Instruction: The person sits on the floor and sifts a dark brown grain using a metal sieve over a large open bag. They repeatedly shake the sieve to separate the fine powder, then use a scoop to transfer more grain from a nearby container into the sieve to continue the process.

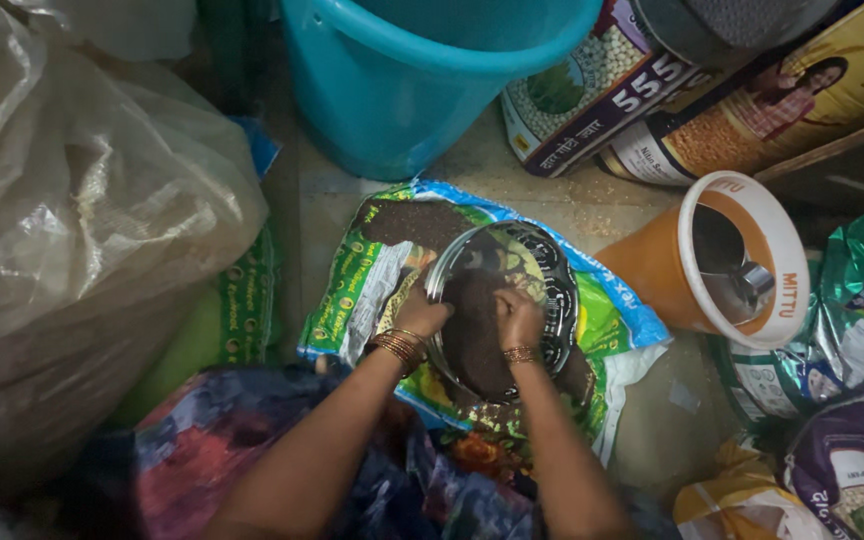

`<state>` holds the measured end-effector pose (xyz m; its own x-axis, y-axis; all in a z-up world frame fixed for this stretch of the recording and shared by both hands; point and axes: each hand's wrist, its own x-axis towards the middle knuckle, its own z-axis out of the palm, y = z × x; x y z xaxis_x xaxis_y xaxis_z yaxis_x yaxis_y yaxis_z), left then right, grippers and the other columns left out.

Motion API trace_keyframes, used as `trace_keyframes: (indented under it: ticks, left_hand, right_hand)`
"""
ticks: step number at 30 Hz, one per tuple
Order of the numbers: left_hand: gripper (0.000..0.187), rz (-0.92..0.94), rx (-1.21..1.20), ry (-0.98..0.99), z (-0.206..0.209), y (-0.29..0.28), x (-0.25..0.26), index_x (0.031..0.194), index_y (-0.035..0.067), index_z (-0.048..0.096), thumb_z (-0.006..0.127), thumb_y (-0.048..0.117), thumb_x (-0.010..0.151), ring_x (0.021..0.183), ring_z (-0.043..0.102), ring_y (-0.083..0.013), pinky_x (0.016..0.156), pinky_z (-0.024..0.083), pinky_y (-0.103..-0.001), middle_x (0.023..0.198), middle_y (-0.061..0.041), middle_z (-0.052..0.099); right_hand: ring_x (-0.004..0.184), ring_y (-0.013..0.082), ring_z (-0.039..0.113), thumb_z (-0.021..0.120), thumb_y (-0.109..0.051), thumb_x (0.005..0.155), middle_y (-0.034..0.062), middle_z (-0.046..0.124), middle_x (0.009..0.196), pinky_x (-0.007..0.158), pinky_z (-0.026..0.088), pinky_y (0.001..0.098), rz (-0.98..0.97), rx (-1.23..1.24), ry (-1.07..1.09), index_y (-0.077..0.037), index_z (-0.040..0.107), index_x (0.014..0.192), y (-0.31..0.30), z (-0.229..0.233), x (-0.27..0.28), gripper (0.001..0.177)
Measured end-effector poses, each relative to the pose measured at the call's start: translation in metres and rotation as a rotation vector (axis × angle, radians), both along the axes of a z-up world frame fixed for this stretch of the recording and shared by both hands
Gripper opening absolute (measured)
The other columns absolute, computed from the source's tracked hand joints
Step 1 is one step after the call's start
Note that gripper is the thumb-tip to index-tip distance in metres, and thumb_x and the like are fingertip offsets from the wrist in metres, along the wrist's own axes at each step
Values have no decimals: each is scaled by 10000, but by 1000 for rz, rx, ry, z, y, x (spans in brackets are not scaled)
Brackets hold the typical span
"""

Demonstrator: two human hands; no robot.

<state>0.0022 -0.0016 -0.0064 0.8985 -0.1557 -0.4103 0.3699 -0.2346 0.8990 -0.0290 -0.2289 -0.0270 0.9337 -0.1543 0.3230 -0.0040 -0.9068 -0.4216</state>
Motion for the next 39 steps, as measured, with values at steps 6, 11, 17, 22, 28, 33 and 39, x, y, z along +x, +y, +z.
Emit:
trace_keyframes:
  ticks: [6, 11, 17, 22, 28, 33, 39]
  left_hand:
    - [962, 21, -56, 4, 9, 4, -2, 1572, 132, 327, 708, 171, 689, 1292, 590, -364, 1102, 442, -381, 1399, -231, 588]
    - [969, -18, -1, 37, 6, 2, -1, 1586, 157, 307, 714, 154, 706, 1306, 563, -362, 1111, 419, -379, 1420, -224, 553]
    - [975, 4, -71, 32, 1, -2, -2, 1583, 141, 304, 707, 147, 694, 1277, 599, -346, 1085, 450, -378, 1402, -213, 586]
    - [957, 28, -64, 71, -4, -2, -1, 1573, 114, 309, 717, 154, 708, 1261, 605, -352, 1081, 450, -382, 1387, -219, 582]
    - [943, 17, -75, 113, -8, -4, -1, 1574, 134, 323, 695, 169, 708, 1167, 670, -360, 1021, 502, -398, 1289, -245, 663]
    - [934, -2, -12, 24, -13, -2, 1, 1575, 217, 344, 710, 157, 717, 1145, 674, -313, 995, 518, -386, 1301, -193, 658]
    - [960, 32, -108, -71, -37, -6, 3, 1547, 216, 353, 745, 145, 674, 1175, 656, -291, 996, 512, -390, 1311, -141, 659]
  right_hand:
    - [789, 218, 744, 745, -12, 791, 121, 774, 895, 754, 588, 341, -33, 56, 139, -103, 804, 908, -6, 28, 23, 160]
    - [935, 157, 704, 689, -43, 929, 69, 747, 997, 836, 574, 266, 65, 761, -14, -45, 702, 1133, -1, 108, 63, 204]
    - [863, 131, 723, 726, -65, 940, 71, 771, 1009, 788, 599, 288, -12, 329, 63, -92, 762, 1067, 22, 141, 46, 135]
    - [787, 188, 758, 755, 7, 775, 86, 761, 903, 730, 623, 307, 169, 134, 263, -100, 783, 926, 28, 75, 10, 188]
    - [775, 242, 744, 799, -48, 761, 109, 760, 859, 726, 597, 348, 133, 28, 227, -117, 787, 878, 26, 27, -2, 136]
    - [790, 242, 737, 817, -121, 750, 94, 772, 867, 736, 586, 374, 41, -14, 286, -166, 815, 847, 44, 102, 23, 106]
    - [1036, 269, 706, 702, -92, 896, 136, 646, 1279, 823, 604, 329, 225, 254, -260, -34, 695, 1188, 51, 246, 9, 298]
